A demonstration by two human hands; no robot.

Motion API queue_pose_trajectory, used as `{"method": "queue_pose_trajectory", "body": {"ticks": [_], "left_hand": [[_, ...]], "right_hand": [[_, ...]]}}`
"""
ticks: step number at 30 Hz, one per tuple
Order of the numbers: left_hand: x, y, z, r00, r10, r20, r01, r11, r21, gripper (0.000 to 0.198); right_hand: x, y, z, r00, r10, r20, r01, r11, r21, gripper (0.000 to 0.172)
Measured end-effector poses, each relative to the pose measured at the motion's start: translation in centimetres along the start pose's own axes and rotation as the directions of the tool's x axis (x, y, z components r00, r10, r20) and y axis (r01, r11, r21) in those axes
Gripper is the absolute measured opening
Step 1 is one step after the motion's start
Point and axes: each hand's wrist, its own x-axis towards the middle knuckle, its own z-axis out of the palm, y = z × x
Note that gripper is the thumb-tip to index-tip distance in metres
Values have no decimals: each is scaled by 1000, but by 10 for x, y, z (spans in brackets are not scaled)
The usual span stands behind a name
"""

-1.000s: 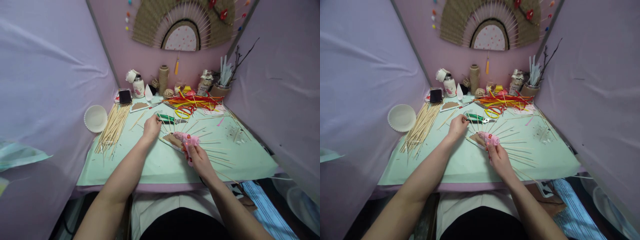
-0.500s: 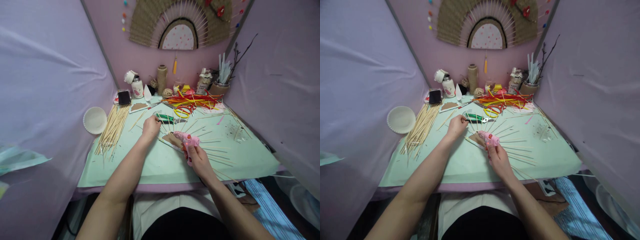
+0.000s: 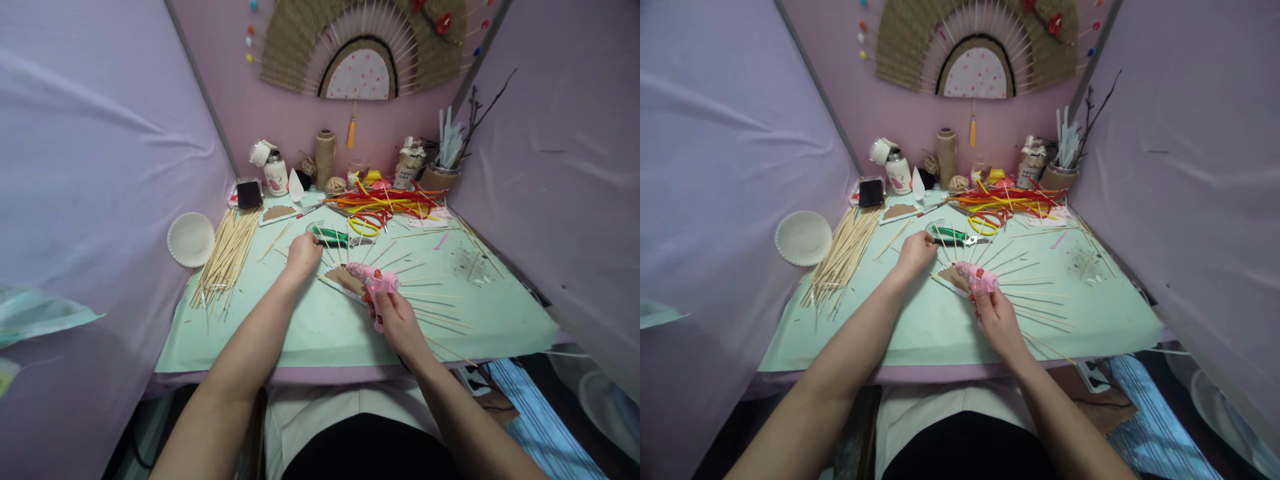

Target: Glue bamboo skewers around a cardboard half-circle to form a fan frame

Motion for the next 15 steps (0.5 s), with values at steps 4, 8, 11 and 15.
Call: {"method": "queue_pose_trajectory", "body": {"ticks": [4, 8, 11, 15], "left_hand": [[1, 0, 2, 1000, -2, 14, 1, 1000, 13, 22], [1, 0, 4, 1000, 6, 20, -7, 999, 43, 23], [1, 0, 4, 1000, 21, 20, -22, 998, 58, 23], [-1, 1, 3, 1000, 22, 12, -23, 998, 61, 23]], "right_hand": [[0, 0, 0, 1000, -5, 2, 5, 1000, 14, 64], [0, 1, 0, 1000, 13, 2, -13, 999, 34, 64], [0, 2, 0, 1000, -3, -3, 3, 999, 32, 64], [0, 3, 0, 1000, -12, -10, 12, 1000, 29, 64]]}}
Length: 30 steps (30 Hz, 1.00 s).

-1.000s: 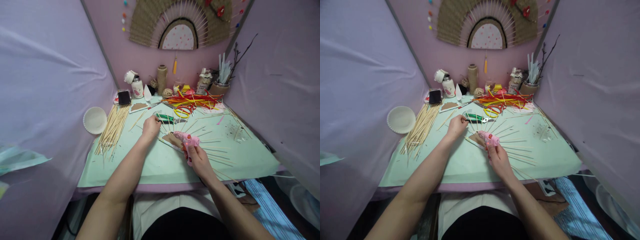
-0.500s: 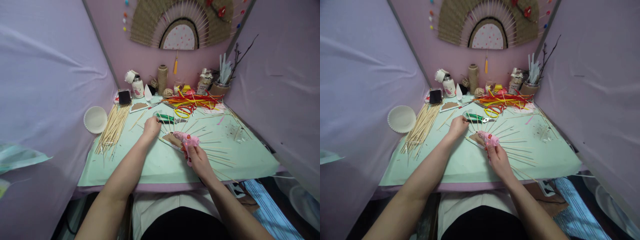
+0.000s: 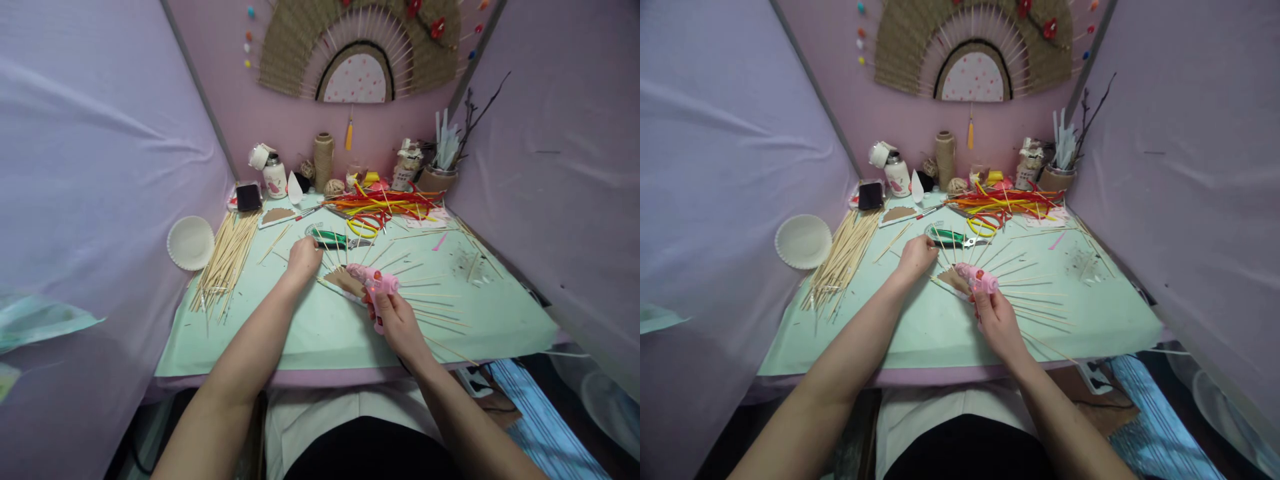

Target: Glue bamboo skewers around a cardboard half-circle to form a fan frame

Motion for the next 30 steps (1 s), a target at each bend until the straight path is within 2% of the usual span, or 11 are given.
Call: {"method": "queue_pose_trajectory", "body": {"ticks": [10, 17, 21, 30], "left_hand": [[-5, 5, -5, 999, -11, 30, 11, 1000, 5, 21], [-18, 5, -19, 1000, 20, 15, -21, 999, 28, 36], [-22, 0, -25, 996, 70, 52, -71, 997, 30, 43], [-17, -3, -16, 972, 137, 191, -146, 989, 35, 25]], "right_hand": [[0, -1, -1, 1000, 1, 14, -2, 1000, 7, 62], [0, 0, 0, 1000, 11, 1, -11, 1000, 14, 62], [0, -1, 1, 1000, 18, 9, -19, 999, 42, 61], [-1, -1, 0, 1000, 13, 14, -14, 999, 35, 61]]}}
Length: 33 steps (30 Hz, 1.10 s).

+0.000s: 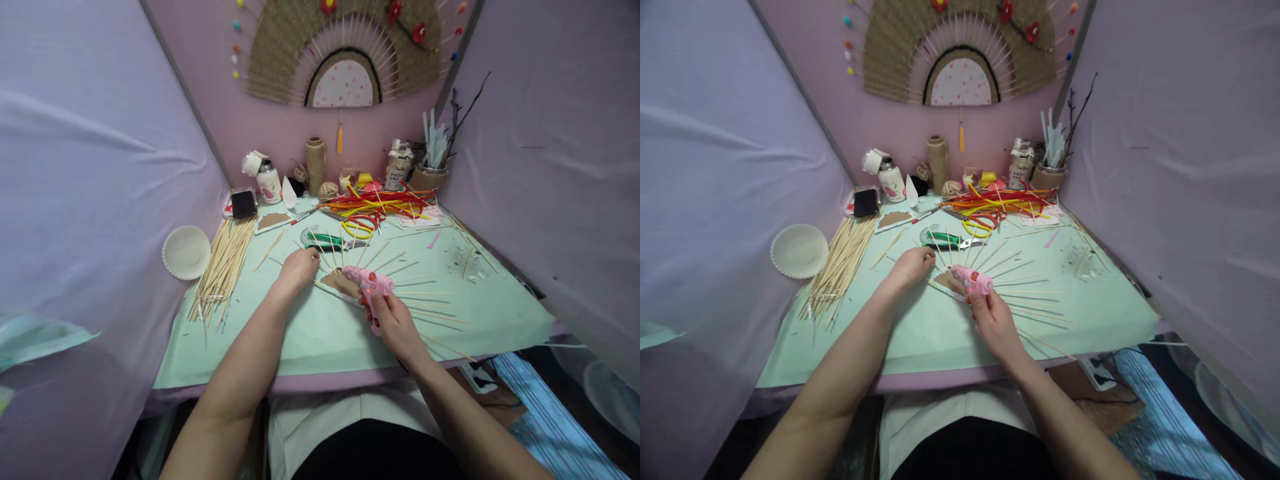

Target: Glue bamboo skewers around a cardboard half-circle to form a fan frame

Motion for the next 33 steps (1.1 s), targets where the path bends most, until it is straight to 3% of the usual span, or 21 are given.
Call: {"method": "queue_pose_trajectory", "body": {"ticks": [18, 30, 33], "left_hand": [[-3, 14, 2, 998, -13, -55, 15, 999, 34, 17], [-8, 17, -3, 999, -25, -26, 26, 999, 41, 21], [-9, 11, -5, 999, -19, -30, 20, 1000, 21, 30]], "right_hand": [[0, 1, -1, 1000, 2, 12, -2, 1000, -1, 61], [1, 0, -2, 1000, -4, 16, 4, 1000, 1, 63], [1, 0, -2, 1000, -13, 16, 13, 1000, -1, 62]]}}
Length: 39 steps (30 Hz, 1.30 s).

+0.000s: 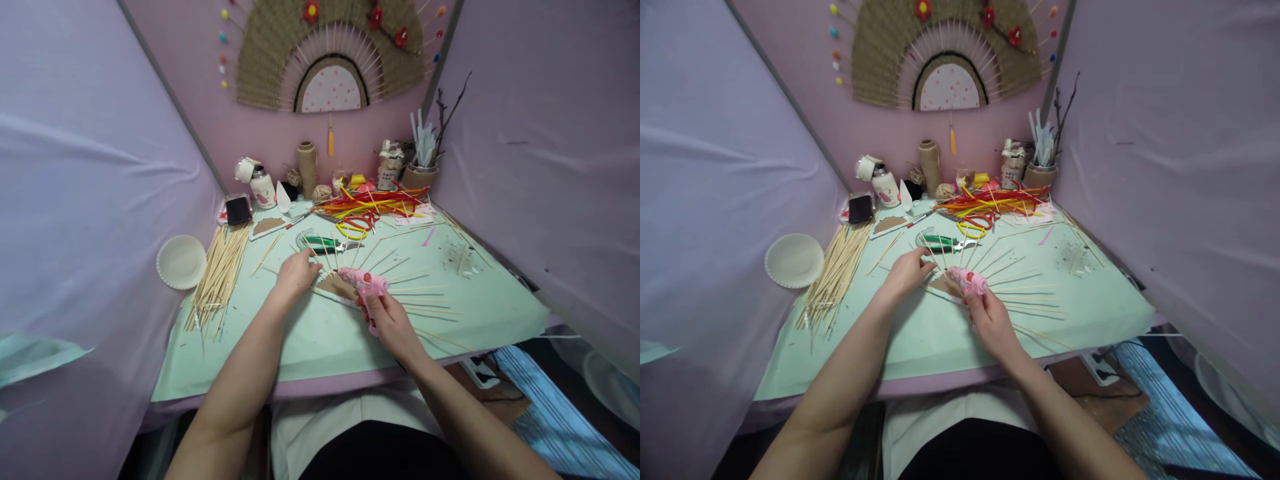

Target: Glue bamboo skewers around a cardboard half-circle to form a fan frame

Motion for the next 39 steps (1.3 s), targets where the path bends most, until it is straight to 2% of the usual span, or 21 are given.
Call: {"method": "queue_pose_trajectory", "body": {"ticks": [3, 9, 14, 18, 21, 25, 30, 33, 36, 39], "left_hand": [[1, -6, -1, 1000, 8, 4, -7, 999, -45, 38], [5, -15, -1, 996, 60, 73, -54, 995, -89, 30], [3, -20, -6, 971, 85, 224, -65, 994, -93, 41], [-3, -13, -10, 948, 140, 287, -139, 990, -22, 49], [-8, -3, -10, 943, 161, 291, -203, 972, 122, 58], [-9, 4, -8, 948, 152, 279, -223, 944, 244, 51], [-9, 2, -4, 951, 158, 266, -223, 946, 236, 40], [-10, -6, -8, 948, 186, 260, -232, 960, 158, 44], [-1, -22, -20, 972, 119, 201, -132, 990, 54, 42], [24, -39, -37, 993, -76, 86, 68, 993, 95, 28]], "right_hand": [[0, 0, 0, 1000, -14, -4, 14, 1000, -13, 61], [0, -1, 0, 1000, 6, -6, -6, 1000, 13, 61], [1, -1, -2, 1000, -3, -8, 3, 1000, 8, 61], [0, -2, -3, 1000, -15, -13, 15, 1000, -27, 59], [0, -2, -3, 1000, 14, -6, -14, 1000, -5, 62], [2, -2, -2, 999, 26, -23, -25, 1000, 13, 64], [9, -6, 4, 1000, -8, -18, 9, 999, 36, 65], [13, -10, 11, 1000, -16, 7, 16, 997, 72, 65], [16, -12, 17, 1000, -22, 11, 21, 996, 88, 63], [17, -11, 19, 999, -43, 12, 42, 996, 82, 63]]}}
